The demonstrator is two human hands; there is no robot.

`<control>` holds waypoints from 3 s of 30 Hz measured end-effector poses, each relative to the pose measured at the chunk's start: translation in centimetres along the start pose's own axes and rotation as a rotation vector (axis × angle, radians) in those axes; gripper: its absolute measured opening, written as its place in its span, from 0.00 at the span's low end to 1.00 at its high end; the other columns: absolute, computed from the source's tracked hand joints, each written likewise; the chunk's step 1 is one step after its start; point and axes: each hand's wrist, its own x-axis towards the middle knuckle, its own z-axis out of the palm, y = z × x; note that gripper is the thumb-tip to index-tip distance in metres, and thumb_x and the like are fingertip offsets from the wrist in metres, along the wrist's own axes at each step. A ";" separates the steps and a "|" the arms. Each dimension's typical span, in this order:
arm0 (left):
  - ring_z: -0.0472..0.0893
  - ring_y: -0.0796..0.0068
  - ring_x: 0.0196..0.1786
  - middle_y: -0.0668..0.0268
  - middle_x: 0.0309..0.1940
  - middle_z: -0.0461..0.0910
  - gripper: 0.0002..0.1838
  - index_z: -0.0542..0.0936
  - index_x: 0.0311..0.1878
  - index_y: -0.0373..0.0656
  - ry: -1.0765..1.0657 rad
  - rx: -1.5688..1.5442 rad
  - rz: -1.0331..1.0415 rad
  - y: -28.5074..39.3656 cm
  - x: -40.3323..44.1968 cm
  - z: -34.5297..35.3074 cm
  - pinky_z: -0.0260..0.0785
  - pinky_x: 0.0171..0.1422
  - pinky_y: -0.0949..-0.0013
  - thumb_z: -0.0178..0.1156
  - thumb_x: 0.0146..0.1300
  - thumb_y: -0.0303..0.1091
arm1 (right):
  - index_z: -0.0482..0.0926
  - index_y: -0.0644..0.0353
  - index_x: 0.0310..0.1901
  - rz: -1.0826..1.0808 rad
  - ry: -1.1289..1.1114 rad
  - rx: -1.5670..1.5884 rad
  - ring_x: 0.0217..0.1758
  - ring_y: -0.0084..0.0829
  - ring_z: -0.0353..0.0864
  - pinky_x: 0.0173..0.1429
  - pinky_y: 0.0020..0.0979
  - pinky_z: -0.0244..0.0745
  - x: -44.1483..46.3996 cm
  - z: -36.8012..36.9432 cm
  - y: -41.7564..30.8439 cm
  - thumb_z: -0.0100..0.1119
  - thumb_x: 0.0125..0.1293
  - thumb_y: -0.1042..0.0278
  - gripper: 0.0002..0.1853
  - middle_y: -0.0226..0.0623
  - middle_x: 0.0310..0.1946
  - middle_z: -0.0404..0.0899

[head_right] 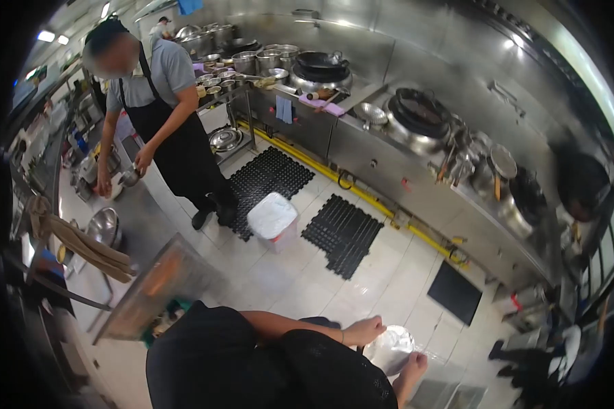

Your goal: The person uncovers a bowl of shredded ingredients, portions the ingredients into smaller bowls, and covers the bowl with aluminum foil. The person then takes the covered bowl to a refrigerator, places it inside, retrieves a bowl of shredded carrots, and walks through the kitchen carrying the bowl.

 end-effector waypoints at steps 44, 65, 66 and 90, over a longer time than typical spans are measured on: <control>0.74 0.73 0.44 0.62 0.40 0.74 0.16 0.72 0.51 0.37 -0.922 0.109 -0.091 35.6 53.9 59.7 0.68 0.49 0.69 0.63 0.70 0.37 | 0.77 0.62 0.39 0.659 0.935 0.223 0.32 0.24 0.76 0.38 0.29 0.72 46.1 -40.4 16.6 0.61 0.67 0.75 0.03 0.32 0.29 0.78; 0.75 0.74 0.45 0.60 0.43 0.75 0.28 0.66 0.59 0.37 -1.725 0.413 -0.072 47.6 46.8 97.0 0.70 0.49 0.69 0.61 0.72 0.51 | 0.75 0.61 0.35 0.723 1.710 0.440 0.31 0.17 0.71 0.37 0.23 0.66 43.8 -67.1 24.1 0.59 0.70 0.75 0.05 0.25 0.28 0.75; 0.75 0.74 0.44 0.60 0.44 0.75 0.28 0.66 0.59 0.37 -1.768 0.411 -0.133 48.2 46.9 97.6 0.70 0.48 0.69 0.61 0.73 0.52 | 0.75 0.62 0.35 0.733 1.725 0.390 0.30 0.17 0.71 0.36 0.23 0.66 43.9 -67.7 24.6 0.59 0.70 0.75 0.05 0.25 0.27 0.75; 0.74 0.78 0.45 0.64 0.44 0.75 0.33 0.65 0.65 0.38 -2.081 0.268 -0.160 60.1 51.6 118.3 0.69 0.47 0.72 0.59 0.73 0.57 | 0.76 0.64 0.35 0.676 1.859 0.234 0.33 0.16 0.71 0.38 0.22 0.67 53.3 -87.6 27.4 0.59 0.71 0.75 0.06 0.25 0.29 0.76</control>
